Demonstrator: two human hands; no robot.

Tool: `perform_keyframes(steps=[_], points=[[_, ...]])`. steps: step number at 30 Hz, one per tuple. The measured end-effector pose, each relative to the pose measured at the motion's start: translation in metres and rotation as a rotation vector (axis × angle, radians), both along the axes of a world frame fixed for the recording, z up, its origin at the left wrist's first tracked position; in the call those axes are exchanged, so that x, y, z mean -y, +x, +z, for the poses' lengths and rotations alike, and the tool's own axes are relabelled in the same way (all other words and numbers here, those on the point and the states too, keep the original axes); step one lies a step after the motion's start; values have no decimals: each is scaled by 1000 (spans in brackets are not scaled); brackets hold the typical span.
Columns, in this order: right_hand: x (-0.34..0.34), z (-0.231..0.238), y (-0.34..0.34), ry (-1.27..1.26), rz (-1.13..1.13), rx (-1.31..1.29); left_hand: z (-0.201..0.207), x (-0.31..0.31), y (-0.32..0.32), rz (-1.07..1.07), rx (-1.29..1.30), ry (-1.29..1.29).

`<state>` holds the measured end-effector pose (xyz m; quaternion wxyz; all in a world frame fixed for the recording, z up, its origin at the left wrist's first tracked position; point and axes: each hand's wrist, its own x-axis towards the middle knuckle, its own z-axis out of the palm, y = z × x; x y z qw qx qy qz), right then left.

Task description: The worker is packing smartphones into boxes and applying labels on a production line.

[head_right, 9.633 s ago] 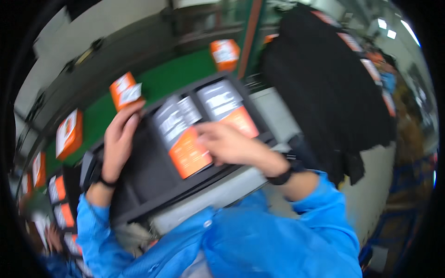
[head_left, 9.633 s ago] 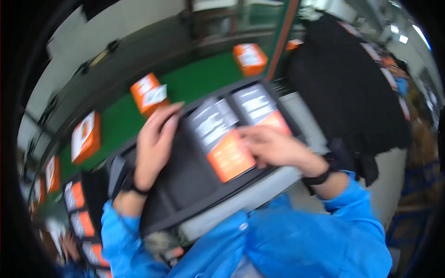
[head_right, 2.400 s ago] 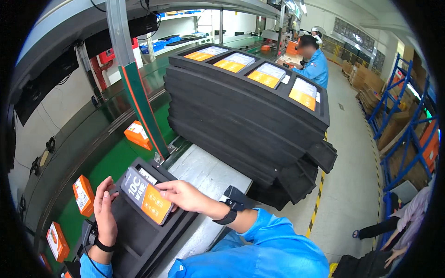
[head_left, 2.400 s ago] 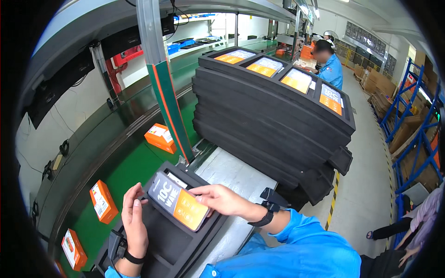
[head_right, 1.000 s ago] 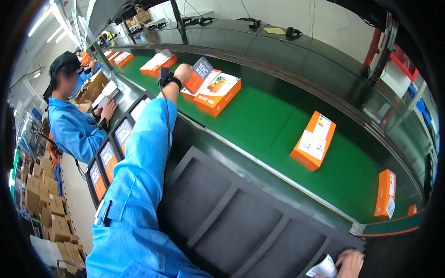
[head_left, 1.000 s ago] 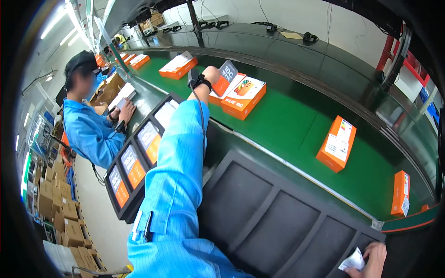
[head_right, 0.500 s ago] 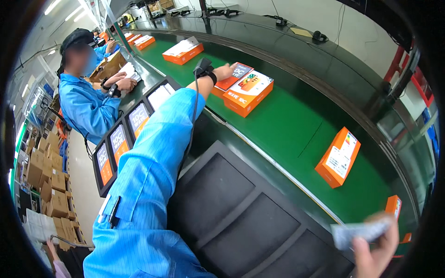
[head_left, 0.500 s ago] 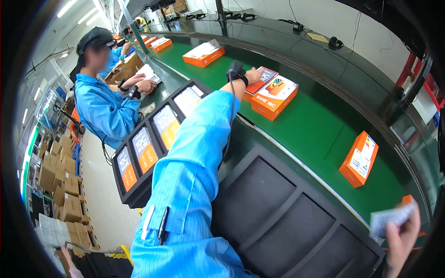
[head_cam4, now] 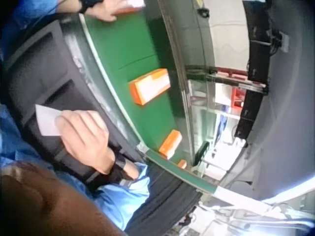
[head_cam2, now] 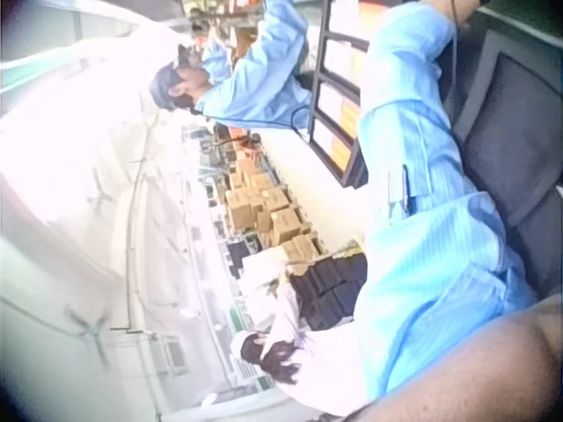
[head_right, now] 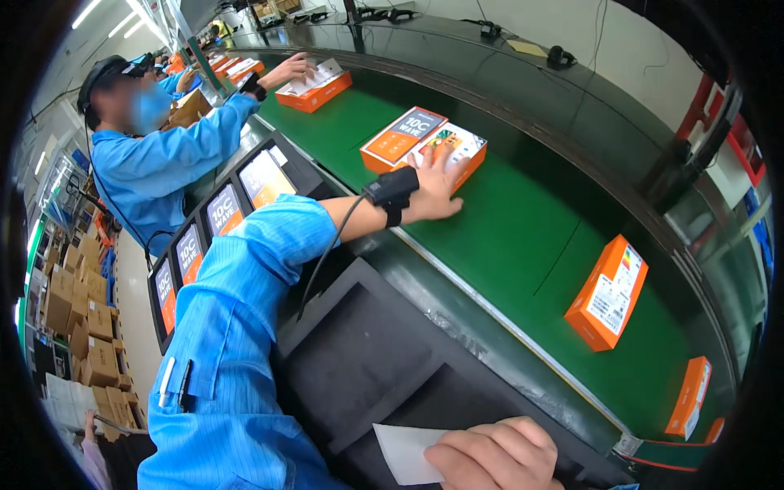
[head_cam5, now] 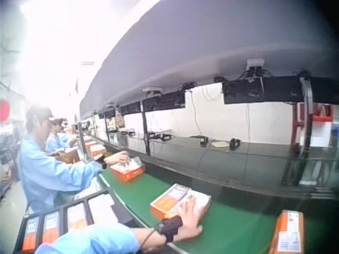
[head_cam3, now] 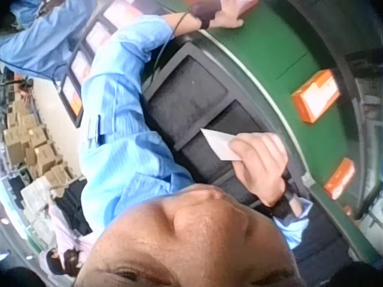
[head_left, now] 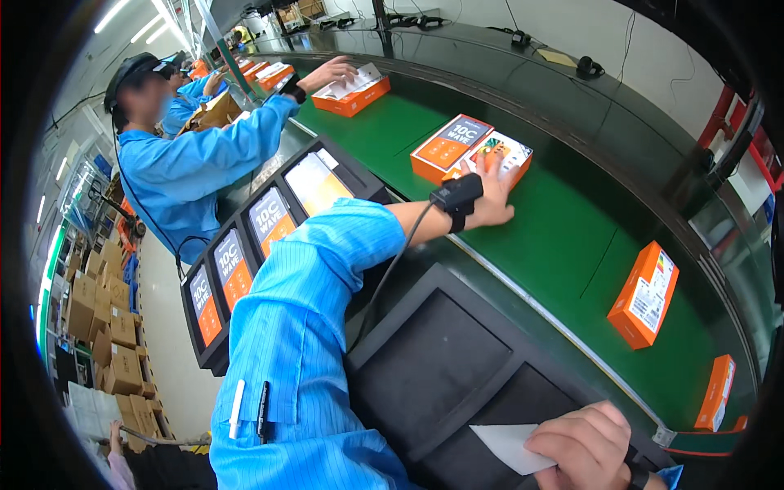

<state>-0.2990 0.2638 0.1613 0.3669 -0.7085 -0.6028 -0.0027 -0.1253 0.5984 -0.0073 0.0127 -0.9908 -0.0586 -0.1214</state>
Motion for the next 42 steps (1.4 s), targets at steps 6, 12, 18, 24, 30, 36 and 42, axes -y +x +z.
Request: perform_keyframes(steps=[6, 12, 18, 24, 30, 36, 42], points=[[-11, -16, 8, 62, -12, -20, 16, 2, -1, -108, -134, -223], [-15, -25, 9, 105, -18, -5, 22, 13, -9, -114, -8, -100], [-24, -38, 14, 58, -85, 44, 70, -58, 20, -13, 251, -20], [-34, -53, 21, 58, -120, 22, 61, -94, 33, 136, -84, -216], [-43, -54, 22, -13, -130, 17, 46, -90, 40, 77, -133, -152], [-55, -54, 27, 20, -58, -13, 26, -122, 31, -51, -110, -76], [-49, -43, 25, -20, -94, -54, -11, -66, 41, 10, -136, -121]])
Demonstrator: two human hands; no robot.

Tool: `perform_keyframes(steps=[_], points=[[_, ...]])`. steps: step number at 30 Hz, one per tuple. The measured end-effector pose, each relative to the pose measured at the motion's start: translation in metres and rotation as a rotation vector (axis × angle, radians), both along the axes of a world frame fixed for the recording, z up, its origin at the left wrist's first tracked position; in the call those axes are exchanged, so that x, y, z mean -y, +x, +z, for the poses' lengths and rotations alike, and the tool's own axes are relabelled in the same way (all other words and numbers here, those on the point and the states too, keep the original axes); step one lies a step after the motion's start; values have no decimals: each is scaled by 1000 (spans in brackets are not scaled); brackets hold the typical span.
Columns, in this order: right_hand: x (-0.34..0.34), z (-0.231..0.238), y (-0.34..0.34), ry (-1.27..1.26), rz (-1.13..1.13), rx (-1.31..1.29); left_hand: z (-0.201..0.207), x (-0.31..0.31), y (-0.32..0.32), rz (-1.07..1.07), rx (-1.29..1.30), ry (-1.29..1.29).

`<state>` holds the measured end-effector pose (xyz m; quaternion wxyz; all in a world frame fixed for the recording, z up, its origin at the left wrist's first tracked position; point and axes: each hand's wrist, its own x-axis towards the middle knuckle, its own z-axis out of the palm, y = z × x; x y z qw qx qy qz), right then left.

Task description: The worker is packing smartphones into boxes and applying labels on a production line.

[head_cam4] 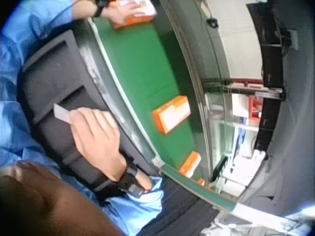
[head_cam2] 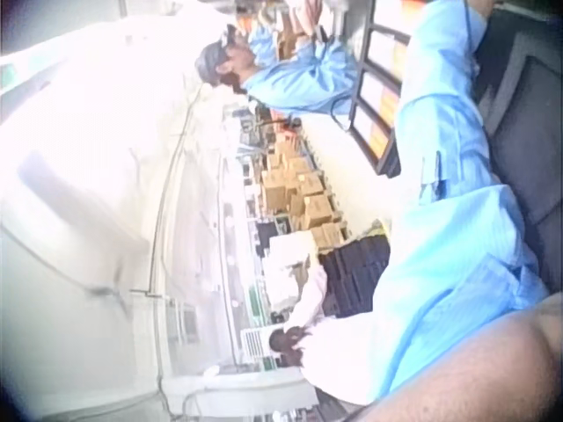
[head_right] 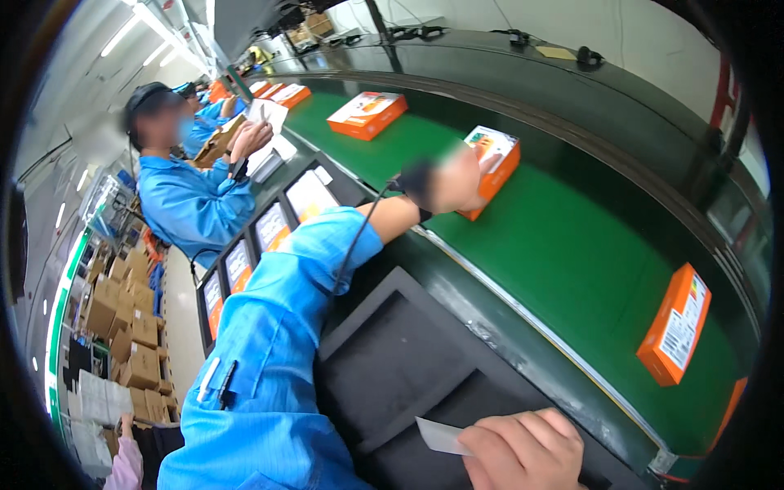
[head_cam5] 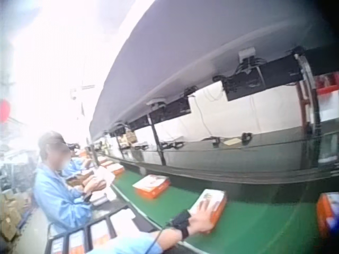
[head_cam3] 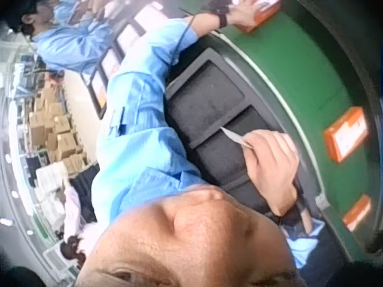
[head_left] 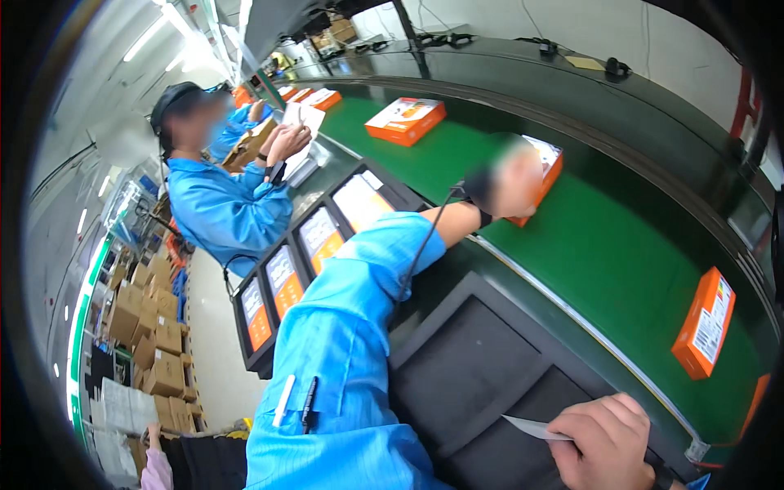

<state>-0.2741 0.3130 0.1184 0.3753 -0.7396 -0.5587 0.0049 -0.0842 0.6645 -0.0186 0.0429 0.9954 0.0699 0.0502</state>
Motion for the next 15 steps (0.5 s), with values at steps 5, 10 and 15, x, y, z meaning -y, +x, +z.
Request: perform_keyframes(steps=[5, 10, 15], points=[[-11, -2, 5, 17, 24, -7, 4, -10, -16, 86, 9, -36], [-20, -3, 1, 5, 27, 20, -3, -5, -26, 27, 42, -48], [-11, -2, -10, 54, -168, 233, -55, 6, 52, -17, 227, -169]])
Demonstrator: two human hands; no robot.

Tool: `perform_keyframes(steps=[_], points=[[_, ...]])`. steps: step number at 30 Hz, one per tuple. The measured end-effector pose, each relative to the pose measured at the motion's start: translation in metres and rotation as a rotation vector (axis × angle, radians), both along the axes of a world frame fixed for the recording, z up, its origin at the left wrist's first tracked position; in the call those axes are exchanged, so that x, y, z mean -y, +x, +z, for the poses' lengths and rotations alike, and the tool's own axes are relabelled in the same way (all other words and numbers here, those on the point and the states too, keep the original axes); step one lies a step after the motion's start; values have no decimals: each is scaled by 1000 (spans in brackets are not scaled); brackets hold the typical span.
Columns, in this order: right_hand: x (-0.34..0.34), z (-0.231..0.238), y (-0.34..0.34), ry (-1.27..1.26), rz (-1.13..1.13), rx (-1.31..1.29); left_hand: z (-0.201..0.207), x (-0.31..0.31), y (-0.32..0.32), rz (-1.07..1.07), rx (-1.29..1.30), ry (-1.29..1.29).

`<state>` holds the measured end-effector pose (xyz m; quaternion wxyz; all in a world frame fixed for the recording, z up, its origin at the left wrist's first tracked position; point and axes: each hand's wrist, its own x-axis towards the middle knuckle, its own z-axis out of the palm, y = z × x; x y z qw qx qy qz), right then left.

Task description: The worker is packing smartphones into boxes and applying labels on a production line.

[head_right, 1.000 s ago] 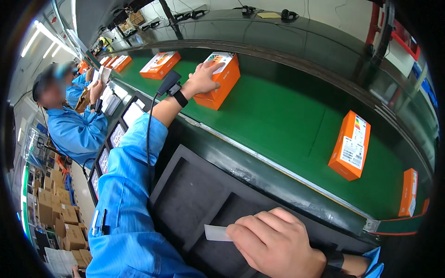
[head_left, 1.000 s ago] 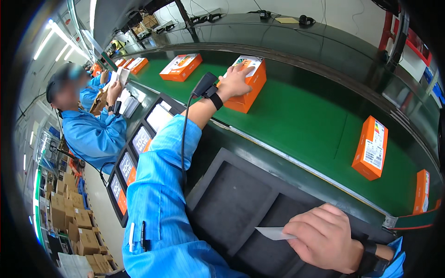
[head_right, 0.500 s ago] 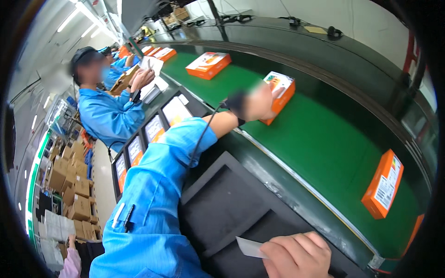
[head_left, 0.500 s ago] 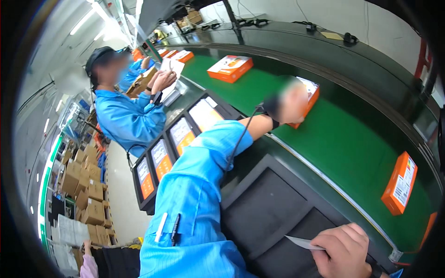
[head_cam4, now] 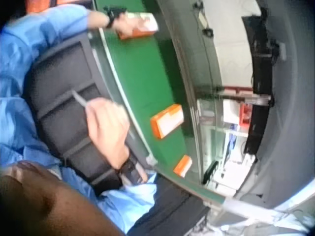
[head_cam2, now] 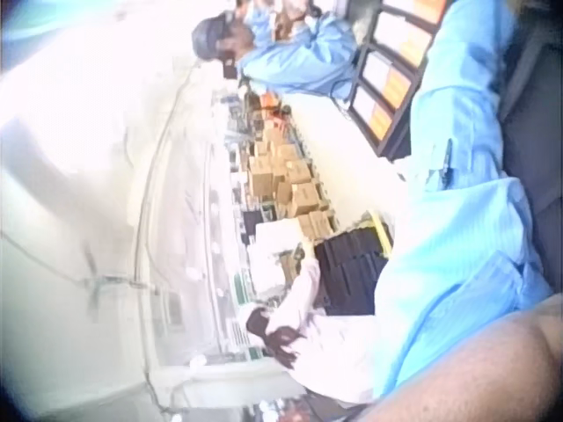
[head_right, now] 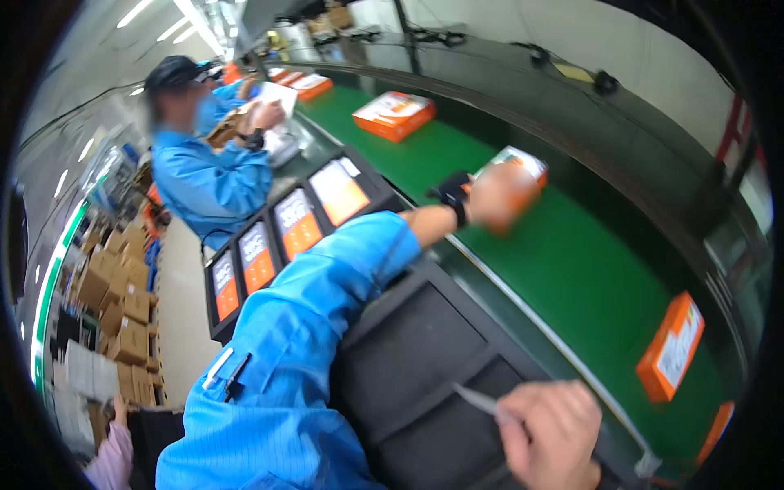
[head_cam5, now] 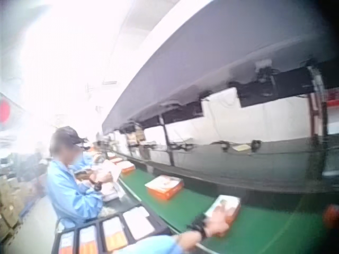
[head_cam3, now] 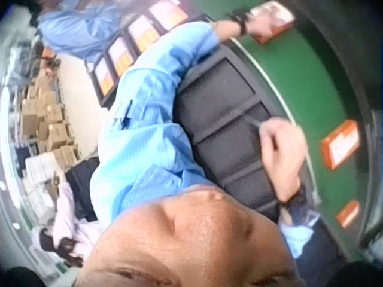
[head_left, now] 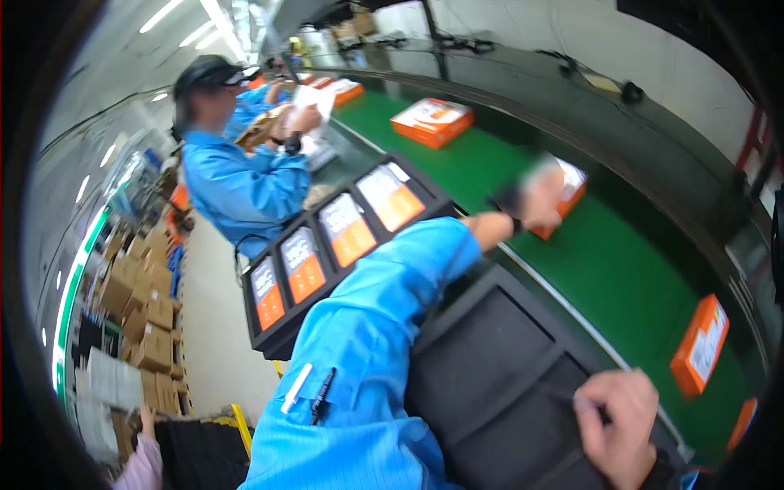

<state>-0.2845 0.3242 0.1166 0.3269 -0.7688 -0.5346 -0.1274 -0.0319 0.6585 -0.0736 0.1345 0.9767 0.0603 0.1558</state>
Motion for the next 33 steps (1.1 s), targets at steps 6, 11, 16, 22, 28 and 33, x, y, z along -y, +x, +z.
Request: perform_keyframes(steps=[6, 11, 16, 22, 28, 33], points=[[-5, -10, 57, 280, -143, -311, 42, -78, -98, 37, 234, -1563], [23, -16, 103, 211, -202, -725, -10, 6, -109, -37, 657, -256], [-23, -2, 148, -10, -227, -662, 0, 24, -141, 51, 431, -501], [-107, -65, 224, -32, -186, -794, -11, 7, -129, -79, 433, -519], [-124, -98, 232, -77, -258, -871, 4, 13, -139, -61, 680, -508], [-127, -94, 224, 21, -153, -988, 28, 35, -154, -415, 700, -276]])
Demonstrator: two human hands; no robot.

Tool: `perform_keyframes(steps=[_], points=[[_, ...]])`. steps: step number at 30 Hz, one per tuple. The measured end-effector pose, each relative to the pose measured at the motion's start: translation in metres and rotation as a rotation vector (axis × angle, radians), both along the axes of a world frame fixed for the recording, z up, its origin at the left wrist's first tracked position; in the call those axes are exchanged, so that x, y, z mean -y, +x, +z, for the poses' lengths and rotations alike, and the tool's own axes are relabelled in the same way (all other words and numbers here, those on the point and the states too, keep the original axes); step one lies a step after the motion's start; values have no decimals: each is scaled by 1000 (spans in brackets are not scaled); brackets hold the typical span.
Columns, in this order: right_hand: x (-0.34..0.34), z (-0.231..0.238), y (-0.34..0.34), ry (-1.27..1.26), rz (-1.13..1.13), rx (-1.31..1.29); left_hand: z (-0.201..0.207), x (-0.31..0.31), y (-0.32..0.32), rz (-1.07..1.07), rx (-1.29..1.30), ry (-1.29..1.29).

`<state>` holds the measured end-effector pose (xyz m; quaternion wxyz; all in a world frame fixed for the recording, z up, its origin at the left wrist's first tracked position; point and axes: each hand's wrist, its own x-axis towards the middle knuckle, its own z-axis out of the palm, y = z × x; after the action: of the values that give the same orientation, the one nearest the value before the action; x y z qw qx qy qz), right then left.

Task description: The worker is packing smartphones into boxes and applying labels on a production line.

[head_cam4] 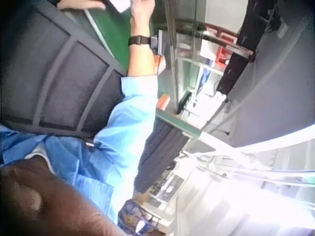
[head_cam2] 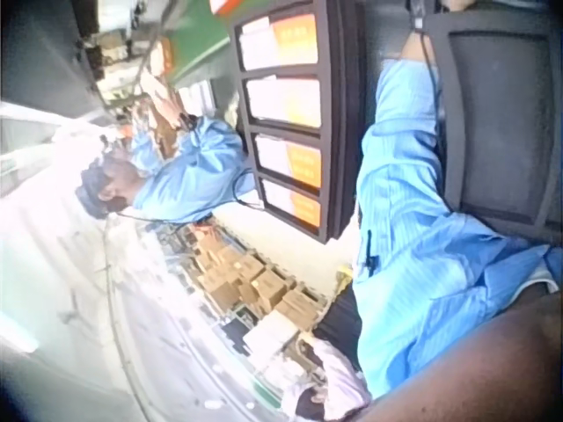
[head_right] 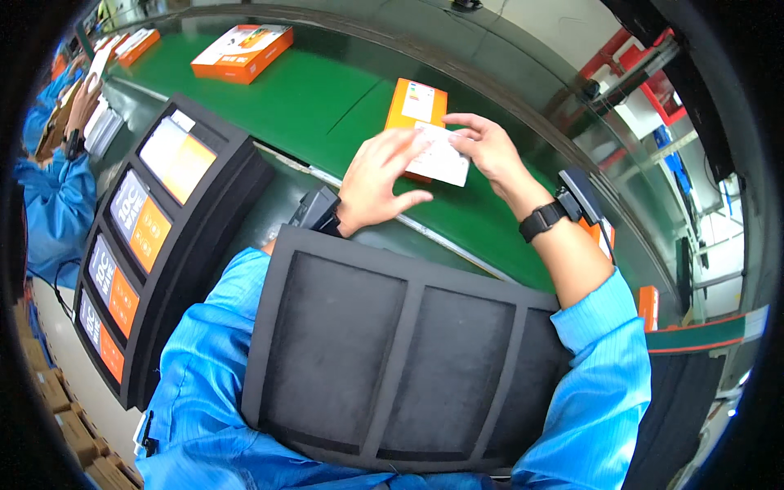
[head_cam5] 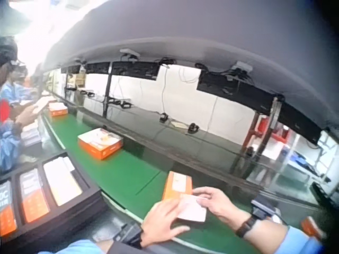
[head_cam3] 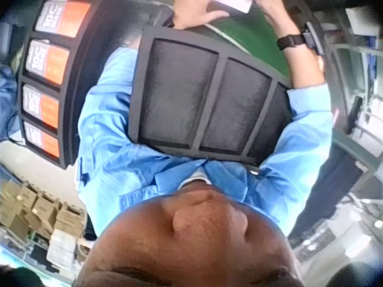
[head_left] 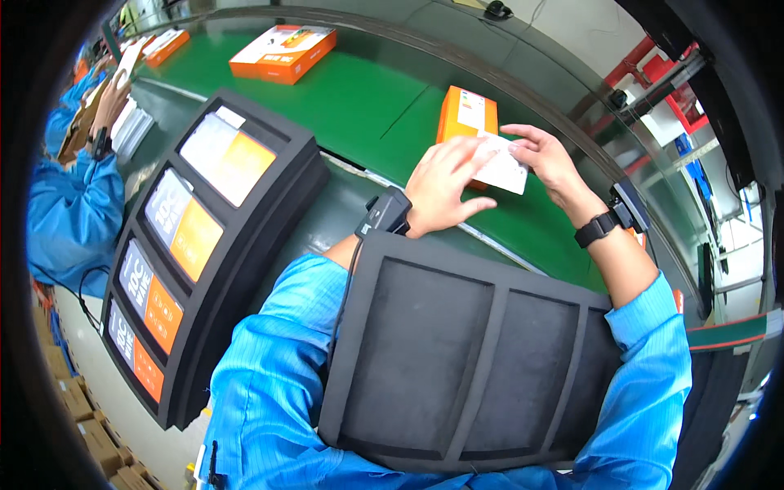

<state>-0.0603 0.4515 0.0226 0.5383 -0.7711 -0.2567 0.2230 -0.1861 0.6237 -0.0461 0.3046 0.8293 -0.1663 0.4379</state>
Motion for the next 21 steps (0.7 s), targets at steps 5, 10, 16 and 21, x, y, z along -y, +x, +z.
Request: perform_keyframes(steps=[5, 10, 16, 21], points=[[11, 0, 5, 40, -21, 27, 3, 5, 30, 15, 259, 289], [24, 30, -15, -232, 32, 393, -25, -20, 53, 165, -94, 307], [128, 112, -116, -401, -115, 699, -2, -19, 41, 105, -69, 390], [240, 175, -270, -406, -197, 909, -20, -55, 17, 186, -354, 378]])
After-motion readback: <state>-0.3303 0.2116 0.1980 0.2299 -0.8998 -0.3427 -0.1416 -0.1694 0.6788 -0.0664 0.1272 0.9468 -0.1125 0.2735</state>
